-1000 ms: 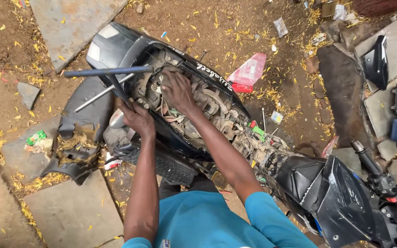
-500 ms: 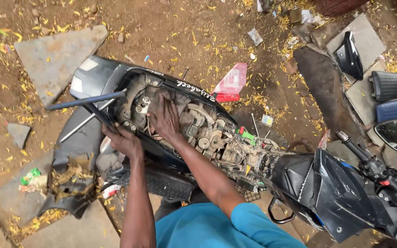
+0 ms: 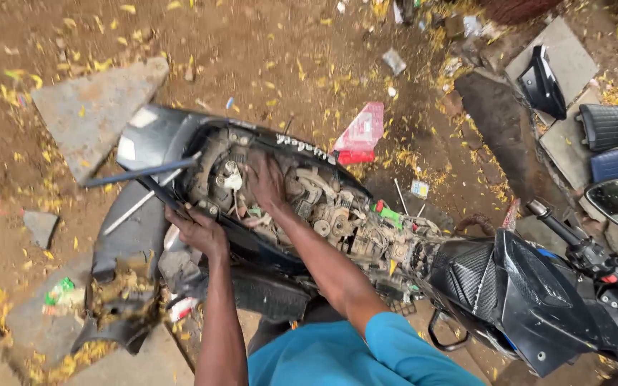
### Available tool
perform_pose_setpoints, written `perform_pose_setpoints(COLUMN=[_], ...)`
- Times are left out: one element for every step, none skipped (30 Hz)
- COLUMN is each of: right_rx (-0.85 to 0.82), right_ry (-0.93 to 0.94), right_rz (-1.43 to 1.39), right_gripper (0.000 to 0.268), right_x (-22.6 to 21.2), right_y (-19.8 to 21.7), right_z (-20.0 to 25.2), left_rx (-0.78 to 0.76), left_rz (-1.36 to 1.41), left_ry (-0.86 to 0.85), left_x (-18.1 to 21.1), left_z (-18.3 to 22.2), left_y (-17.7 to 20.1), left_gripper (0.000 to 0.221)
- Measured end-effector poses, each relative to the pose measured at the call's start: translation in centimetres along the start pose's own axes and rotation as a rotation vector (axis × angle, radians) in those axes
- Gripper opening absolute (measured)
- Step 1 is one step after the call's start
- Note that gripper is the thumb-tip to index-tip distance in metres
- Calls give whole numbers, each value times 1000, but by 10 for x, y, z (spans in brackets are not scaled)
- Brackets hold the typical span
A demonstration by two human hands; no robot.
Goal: Cleaning and repairing internal components of a motorcycle using tools.
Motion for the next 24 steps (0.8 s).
perform_pose_setpoints(right_rx=[12, -113, -247, -242, -68, 101, 108, 61, 10, 12, -26, -64, -61, -82, -101, -98, -172, -247, -243, -244, -237, -228, -227, -228], right_ry=[8, -22, -54, -51, 235, 523, 530, 435, 335, 337, 371, 405, 403, 403, 405, 406, 357, 309, 310, 241, 180, 190, 37, -120], right_rz=[2, -57, -115, -115, 4, 126, 121, 232, 340, 333, 361, 388, 391, 376, 361, 364, 351, 337, 336, 157, -21, -20, -212, -402], right_gripper=[45, 42, 40, 40, 39, 38, 38, 37, 36, 36, 42, 49, 49, 51, 54, 54, 56, 58, 58, 50, 43, 43, 34, 27], right_x=[-8, -14, -18, -13, -23, -33, -42, -48, -53, -49, -42, -36, -31, -26, -22, -18, -13, -8, -23, -34, -47, -45, -34, -22], right_y=[8, 10, 9, 4, 6, 5, 10, 12, 12, 4, -6, -16, -18, -21, -23, -21, -25, -29, -12, 7, 28, 35, 38, 37], right_z=[5, 8, 17, 12, 13, 19, 12, 1, -5, -8, -7, -6, -8, -8, -10, -14, -14, -14, -9, -5, -6, -12, -10, -8], left_rx=[4, 2, -1, 0, 1, 2, 7, 15, 19, 20, 19, 18, 16, 19, 25, 25, 4, -16, -16, -40, -58, -52, -57, -62], left_rz=[8, 7, 0, 3, -5, -14, -16, -14, -15, -21, -23, -25, -21, -24, -26, -22, -22, -21, -21, 12, 50, 54, 153, 252], left_ry=[-12, -20, -21, -26, -14, -2, -10, -23, -33, -37, -35, -32, -34, -30, -27, -30, 26, 83, 79, 85, 84, 73, 43, 12], left_x=[3, 6, 6, 4, -1, -5, -1, 3, 6, 5, 4, 3, 3, 3, 4, 9, 10, 12, 10, 9, 10, 2, -9, -22], left_z=[-3, -7, -6, -6, -3, -1, -4, -6, -6, -8, -6, -4, -5, -5, -5, -8, -9, -8, -5, -1, -3, -10, -10, -11], left_y=[0, -1, 0, -3, -4, -4, -4, -3, -1, 0, 0, -1, -2, -3, -3, -4, -1, 1, 5, 8, 9, 6, 7, 7], left_gripper=[35, 34, 33, 33, 34, 34, 34, 35, 37, 37, 36, 35, 35, 34, 34, 34, 35, 37, 37, 37, 38, 38, 39, 40])
Point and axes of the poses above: each hand's wrist, its own z-axis away from the middle knuckle, its own y-axis out of the back of the hand, x = y × z, the point moved 5 cm from there along -z, towards the middle knuckle, and after that the axes turned 13 degrees about -x, right-handed, at the moved point
